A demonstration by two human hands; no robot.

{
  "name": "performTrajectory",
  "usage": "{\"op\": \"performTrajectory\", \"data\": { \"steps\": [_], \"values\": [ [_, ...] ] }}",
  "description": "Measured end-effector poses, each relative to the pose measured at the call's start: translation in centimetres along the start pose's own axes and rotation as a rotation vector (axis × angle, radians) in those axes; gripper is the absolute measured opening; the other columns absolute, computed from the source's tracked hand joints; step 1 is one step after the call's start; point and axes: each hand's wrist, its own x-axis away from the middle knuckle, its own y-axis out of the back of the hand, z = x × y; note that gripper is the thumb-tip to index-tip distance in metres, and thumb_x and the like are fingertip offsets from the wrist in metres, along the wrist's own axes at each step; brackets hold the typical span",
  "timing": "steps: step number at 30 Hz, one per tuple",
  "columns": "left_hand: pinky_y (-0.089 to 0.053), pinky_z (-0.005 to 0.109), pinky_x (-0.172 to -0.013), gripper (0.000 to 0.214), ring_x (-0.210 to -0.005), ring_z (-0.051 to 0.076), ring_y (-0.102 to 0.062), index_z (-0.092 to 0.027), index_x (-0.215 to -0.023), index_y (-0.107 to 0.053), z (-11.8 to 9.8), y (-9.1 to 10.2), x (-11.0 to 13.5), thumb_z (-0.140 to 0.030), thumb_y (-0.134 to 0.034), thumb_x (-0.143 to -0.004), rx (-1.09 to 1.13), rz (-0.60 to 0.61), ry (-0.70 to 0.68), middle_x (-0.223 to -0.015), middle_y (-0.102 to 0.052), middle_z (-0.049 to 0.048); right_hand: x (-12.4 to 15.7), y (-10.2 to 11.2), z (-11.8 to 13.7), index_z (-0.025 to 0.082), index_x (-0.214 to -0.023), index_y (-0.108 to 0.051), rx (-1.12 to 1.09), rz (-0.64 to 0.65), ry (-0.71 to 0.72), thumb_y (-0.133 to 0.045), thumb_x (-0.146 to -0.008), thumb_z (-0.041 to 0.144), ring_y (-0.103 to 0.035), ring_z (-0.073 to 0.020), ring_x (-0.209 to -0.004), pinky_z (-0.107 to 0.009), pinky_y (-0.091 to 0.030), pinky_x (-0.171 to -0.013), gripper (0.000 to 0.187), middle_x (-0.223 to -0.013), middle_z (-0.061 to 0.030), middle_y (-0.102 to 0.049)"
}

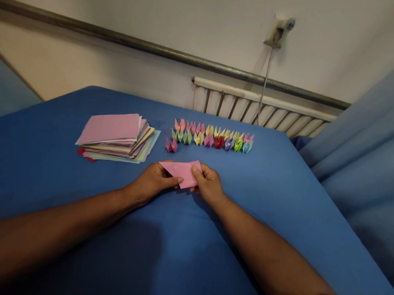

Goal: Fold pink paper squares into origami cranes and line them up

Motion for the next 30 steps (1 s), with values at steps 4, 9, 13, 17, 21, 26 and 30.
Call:
{"op": "performTrajectory", "data": {
  "steps": [4,9,13,17,21,26,30],
  "values": [
    [-0.05,0.028,-0.071,0.037,-0.075,0.016,-0.064,-0.014,-0.095,-0.065,0.4,-0.3,0.0,-0.016,-0.076,-0.06,0.071,0.105,0.006,-0.083,-0.069,0.0031,0.1,-0.2,0.1,0.017,-0.079,-0.06,-0.028,-0.03,-0.032,-0.054,-0.082,0.058,-0.04,-0.0085,-0.036,-0.021,-0.03,-0.036,0.041,-0.044,0.0051,-0.052],
    [-0.048,0.021,-0.053,0.032,-0.063,0.012,-0.06,-0.012,-0.093,-0.066,0.4,-0.3,0.2,-0.017,-0.077,-0.063,0.093,0.054,0.121,-0.08,-0.068,0.0042,0.0,-0.1,-0.1,0.018,-0.073,-0.056,0.059,-0.104,0.019,-0.058,-0.08,0.055,-0.038,-0.0079,-0.039,-0.021,-0.029,-0.038,0.038,-0.047,0.0068,-0.047],
    [-0.055,0.02,-0.059,0.028,-0.072,0.012,-0.064,-0.014,-0.103,-0.066,-0.3,-0.2,0.4,-0.02,-0.071,-0.076,0.378,0.095,0.265,-0.091,-0.068,0.0067,0.2,0.0,-0.4,0.019,-0.062,-0.049,0.184,-0.168,0.169,-0.063,-0.079,0.049,-0.037,-0.0072,-0.046,-0.021,-0.03,-0.044,0.037,-0.051,0.0069,-0.042],
    [-0.058,0.021,-0.067,0.012,-0.071,0.012,-0.066,-0.01,-0.092,-0.065,-0.6,0.1,-0.1,-0.008,-0.065,-0.08,0.635,0.005,0.373,-0.083,-0.068,0.0062,0.5,0.0,0.1,0.02,-0.06,-0.049,0.162,-0.071,0.141,-0.054,-0.084,0.054,-0.041,-0.0081,-0.043,-0.022,-0.031,-0.044,0.042,-0.048,0.0058,-0.046],
    [-0.059,0.02,-0.068,0.009,-0.075,0.013,-0.067,-0.009,-0.091,-0.064,-0.7,0.5,-0.8,-0.007,-0.06,-0.083,0.692,-0.075,0.362,-0.089,-0.069,0.0087,0.1,0.3,0.2,0.019,-0.068,-0.053,-0.054,-0.049,0.027,-0.05,-0.084,0.06,-0.044,-0.008,-0.039,-0.021,-0.033,-0.041,0.044,-0.051,0.0043,-0.053],
    [-0.059,0.02,-0.068,0.008,-0.071,0.012,-0.067,-0.01,-0.09,-0.065,-0.5,0.7,-0.8,-0.009,-0.061,-0.083,0.693,-0.107,0.325,-0.086,-0.069,0.0079,-0.1,0.8,-0.2,0.018,-0.079,-0.057,-0.13,-0.011,0.064,-0.048,-0.086,0.06,-0.049,-0.0091,-0.045,-0.021,-0.037,-0.043,0.044,-0.059,0.0019,-0.057],
    [-0.059,0.02,-0.065,0.005,-0.067,0.011,-0.066,-0.01,-0.088,-0.063,-0.4,0.8,-1.0,-0.009,-0.06,-0.084,0.734,-0.137,0.339,-0.081,-0.069,0.0061,0.3,0.8,0.0,0.019,-0.075,-0.056,-0.051,0.042,0.122,-0.051,-0.086,0.056,-0.05,-0.0092,-0.048,-0.022,-0.039,-0.047,0.039,-0.061,0.0015,-0.058]
  ]
}}
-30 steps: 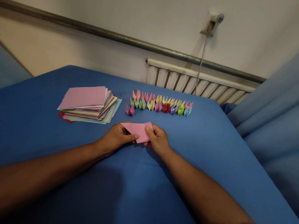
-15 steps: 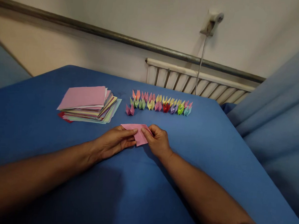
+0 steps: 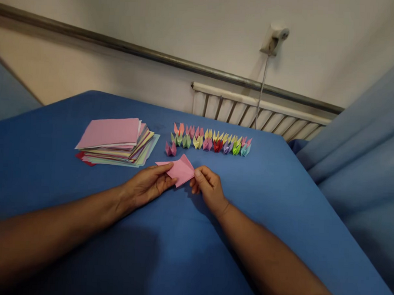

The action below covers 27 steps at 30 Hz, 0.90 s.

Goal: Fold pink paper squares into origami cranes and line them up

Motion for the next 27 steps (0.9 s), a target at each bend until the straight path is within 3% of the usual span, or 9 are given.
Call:
{"op": "performTrajectory", "data": {
  "steps": [17,21,27],
  "values": [
    [-0.055,0.017,-0.058,0.01,-0.058,0.01,-0.062,-0.01,-0.084,-0.064,-0.7,-0.3,-0.03,-0.012,-0.054,-0.088,0.04,-0.024,0.103,-0.073,-0.067,0.0057,0.12,-0.67,0.18,0.02,-0.079,-0.054,0.087,-0.013,0.037,-0.052,-0.087,0.05,-0.05,-0.0083,-0.049,-0.022,-0.041,-0.048,0.032,-0.064,0.003,-0.057],
    [-0.057,0.021,-0.064,0.011,-0.069,0.014,-0.066,-0.01,-0.094,-0.065,-0.23,0.03,0.03,-0.012,-0.059,-0.085,-0.018,0.033,0.035,-0.085,-0.07,0.0086,0.09,-0.67,-0.06,0.02,-0.089,-0.055,0.105,-0.032,0.054,-0.054,-0.086,0.046,-0.052,-0.009,-0.051,-0.022,-0.043,-0.051,0.026,-0.067,0.0028,-0.059],
    [-0.057,0.024,-0.067,0.011,-0.069,0.014,-0.066,-0.011,-0.093,-0.066,-0.11,-0.12,0.35,-0.012,-0.062,-0.082,-0.085,0.045,-0.029,-0.083,-0.071,0.008,0.0,-0.74,-0.05,0.019,-0.099,-0.054,0.125,-0.041,0.058,-0.061,-0.081,0.039,-0.056,-0.0113,-0.06,-0.024,-0.046,-0.056,0.027,-0.075,0.0013,-0.06]
  ]
}}
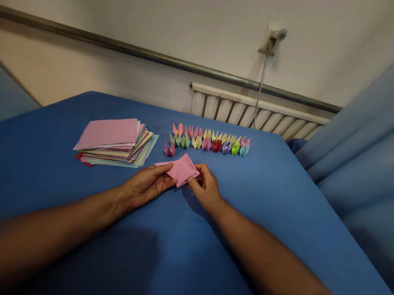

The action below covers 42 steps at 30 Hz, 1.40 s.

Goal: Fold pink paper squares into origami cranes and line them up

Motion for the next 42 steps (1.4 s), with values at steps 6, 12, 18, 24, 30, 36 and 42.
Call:
{"op": "performTrajectory", "data": {
  "steps": [6,12,18,24,30,36,42],
  "values": [
    [-0.053,0.023,-0.062,0.022,-0.068,0.014,-0.065,-0.01,-0.096,-0.068,0.4,-0.4,0.7,-0.026,-0.067,-0.08,-0.264,0.096,-0.024,-0.081,-0.071,0.0091,-0.2,0.0,-0.5,0.021,-0.099,-0.053,0.048,-0.1,0.042,-0.07,-0.074,0.036,-0.061,-0.016,-0.079,-0.029,-0.05,-0.071,0.034,-0.091,-0.0031,-0.064],
    [-0.045,0.021,-0.056,0.035,-0.062,0.012,-0.06,-0.013,-0.098,-0.069,1.1,-0.5,1.0,-0.038,-0.07,-0.074,-0.529,0.124,-0.125,-0.077,-0.069,0.004,-0.1,-0.3,-0.8,0.02,-0.093,-0.057,0.191,-0.086,-0.044,-0.073,-0.07,0.038,-0.059,-0.015,-0.069,-0.028,-0.049,-0.066,0.034,-0.08,-0.0008,-0.064],
    [-0.047,0.027,-0.061,0.044,-0.065,0.015,-0.059,-0.012,-0.088,-0.067,0.6,-0.5,1.3,-0.054,-0.055,-0.082,-0.55,0.265,-0.118,-0.072,-0.064,0.0041,-0.2,-0.5,-1.2,0.02,-0.075,-0.056,0.158,-0.114,-0.104,-0.069,-0.071,0.041,-0.051,-0.0114,-0.055,-0.024,-0.042,-0.053,0.025,-0.063,0.0035,-0.058],
    [-0.049,0.031,-0.076,0.059,-0.085,0.02,-0.062,-0.016,-0.112,-0.059,1.1,-0.5,1.3,-0.042,-0.077,-0.062,-0.676,0.169,-0.299,-0.094,-0.067,0.0052,-0.4,-0.6,-1.7,0.02,-0.07,-0.054,0.123,-0.13,-0.085,-0.067,-0.072,0.039,-0.045,-0.0099,-0.05,-0.023,-0.038,-0.049,0.023,-0.058,0.0053,-0.053],
    [-0.044,0.025,-0.059,0.029,-0.064,0.014,-0.057,-0.013,-0.085,-0.066,1.1,-0.3,0.7,-0.037,-0.069,-0.069,-0.78,-0.043,-0.353,-0.075,-0.065,0.0021,-0.1,-0.8,-1.5,0.02,-0.084,-0.056,0.172,-0.079,-0.053,-0.068,-0.073,0.037,-0.05,-0.0108,-0.055,-0.024,-0.042,-0.052,0.024,-0.066,0.0034,-0.057],
    [-0.044,0.024,-0.059,0.028,-0.065,0.014,-0.058,-0.013,-0.085,-0.067,1.0,-0.4,0.7,-0.039,-0.066,-0.073,-0.661,-0.087,-0.347,-0.076,-0.068,0.0032,0.6,-0.5,0.1,0.023,-0.112,-0.055,0.125,0.033,0.024,-0.062,-0.081,0.04,-0.053,-0.0106,-0.061,-0.024,-0.043,-0.056,0.036,-0.084,0.0004,-0.06],
    [-0.043,0.023,-0.06,0.029,-0.065,0.014,-0.057,-0.014,-0.082,-0.068,0.8,-0.6,1.0,-0.041,-0.061,-0.078,-0.762,0.024,-0.34,-0.076,-0.067,0.0024,0.2,-0.1,0.5,0.02,-0.081,-0.058,-0.063,0.007,-0.145,-0.051,-0.085,0.055,-0.049,-0.0113,-0.054,-0.024,-0.039,-0.052,0.037,-0.063,0.0028,-0.056]
  ]
}}
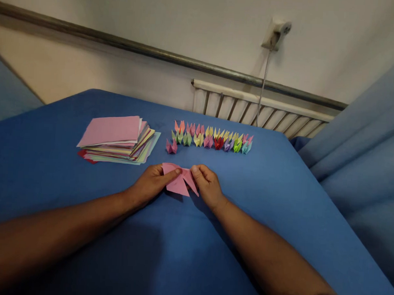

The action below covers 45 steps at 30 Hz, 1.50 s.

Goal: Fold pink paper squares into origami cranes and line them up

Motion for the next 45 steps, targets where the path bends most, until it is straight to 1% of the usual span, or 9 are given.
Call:
{"op": "performTrajectory", "data": {
  "steps": [7,11,16,20,26,32,37,41,45],
  "values": [
    [-0.038,0.024,-0.056,0.036,-0.06,0.013,-0.05,-0.013,-0.075,-0.063,-0.5,0.3,0.5,-0.046,-0.049,-0.084,-0.127,0.087,-0.005,-0.065,-0.058,0.0002,-0.4,-0.2,0.1,0.02,-0.072,-0.054,-0.124,0.025,-0.091,-0.067,-0.071,0.056,-0.047,-0.0101,-0.05,-0.023,-0.037,-0.05,0.039,-0.058,0.0049,-0.055],
    [-0.039,0.025,-0.057,0.04,-0.061,0.015,-0.05,-0.013,-0.074,-0.063,-0.5,0.5,0.4,-0.047,-0.043,-0.086,-0.221,0.104,-0.023,-0.063,-0.056,0.0008,-0.5,0.1,0.1,0.02,-0.075,-0.056,-0.097,0.022,-0.028,-0.064,-0.075,0.054,-0.043,-0.0091,-0.052,-0.023,-0.035,-0.051,0.036,-0.059,0.0056,-0.05],
    [-0.041,0.026,-0.059,0.041,-0.061,0.015,-0.052,-0.013,-0.083,-0.066,-0.2,0.4,0.2,-0.047,-0.044,-0.085,-0.195,0.143,-0.032,-0.067,-0.059,0.0014,0.2,-0.2,0.0,0.023,-0.102,-0.058,0.034,-0.013,0.132,-0.07,-0.073,0.04,-0.049,-0.0095,-0.06,-0.023,-0.04,-0.055,0.036,-0.081,0.0019,-0.057],
    [-0.037,0.024,-0.052,0.041,-0.057,0.014,-0.049,-0.014,-0.078,-0.068,0.0,0.4,0.3,-0.049,-0.045,-0.085,-0.225,0.156,-0.042,-0.062,-0.057,-0.0002,0.4,-0.5,-0.6,0.022,-0.093,-0.063,0.206,-0.053,0.169,-0.063,-0.08,0.038,-0.051,-0.0118,-0.062,-0.024,-0.041,-0.055,0.02,-0.078,-0.0004,-0.059],
    [-0.045,0.025,-0.065,0.031,-0.072,0.016,-0.058,-0.015,-0.087,-0.067,-0.2,0.3,0.2,-0.042,-0.054,-0.081,-0.163,0.033,-0.122,-0.078,-0.065,0.0029,-0.1,-0.4,-1.4,0.021,-0.084,-0.063,0.255,-0.063,0.176,-0.06,-0.082,0.035,-0.05,-0.011,-0.057,-0.024,-0.041,-0.055,0.015,-0.071,0.0015,-0.059],
    [-0.039,0.023,-0.053,0.036,-0.061,0.014,-0.053,-0.013,-0.076,-0.067,0.1,0.5,0.1,-0.046,-0.052,-0.082,-0.211,-0.015,-0.063,-0.068,-0.062,0.0019,0.6,-0.4,0.0,0.021,-0.095,-0.062,0.346,0.006,0.205,-0.058,-0.084,0.037,-0.051,-0.0119,-0.058,-0.024,-0.04,-0.055,0.02,-0.069,0.0024,-0.058],
    [-0.037,0.024,-0.054,0.042,-0.06,0.014,-0.048,-0.015,-0.069,-0.061,-0.2,0.5,0.2,-0.05,-0.044,-0.086,-0.204,0.016,-0.067,-0.064,-0.055,0.0003,0.4,-0.1,0.5,0.02,-0.084,-0.059,0.268,0.016,0.201,-0.046,-0.09,0.044,-0.051,-0.0132,-0.067,-0.026,-0.041,-0.063,0.028,-0.072,0.0015,-0.055],
    [-0.039,0.026,-0.06,0.041,-0.062,0.014,-0.047,-0.017,-0.066,-0.056,-0.4,0.5,0.4,-0.049,-0.042,-0.088,-0.17,0.007,-0.117,-0.065,-0.053,-0.0005,-0.1,-0.2,0.0,0.02,-0.077,-0.055,0.128,0.016,0.111,-0.053,-0.085,0.049,-0.049,-0.0128,-0.065,-0.026,-0.041,-0.062,0.03,-0.067,0.0028,-0.052],
    [-0.039,0.027,-0.061,0.048,-0.061,0.014,-0.047,-0.018,-0.062,-0.052,-0.7,0.6,0.5,-0.053,-0.036,-0.089,-0.175,-0.011,-0.101,-0.062,-0.052,-0.0007,-0.1,-0.6,-0.5,0.021,-0.082,-0.053,-0.012,0.063,0.054,-0.064,-0.078,0.045,-0.052,-0.0118,-0.061,-0.025,-0.043,-0.059,0.026,-0.068,0.0032,-0.056]
  ]
}}
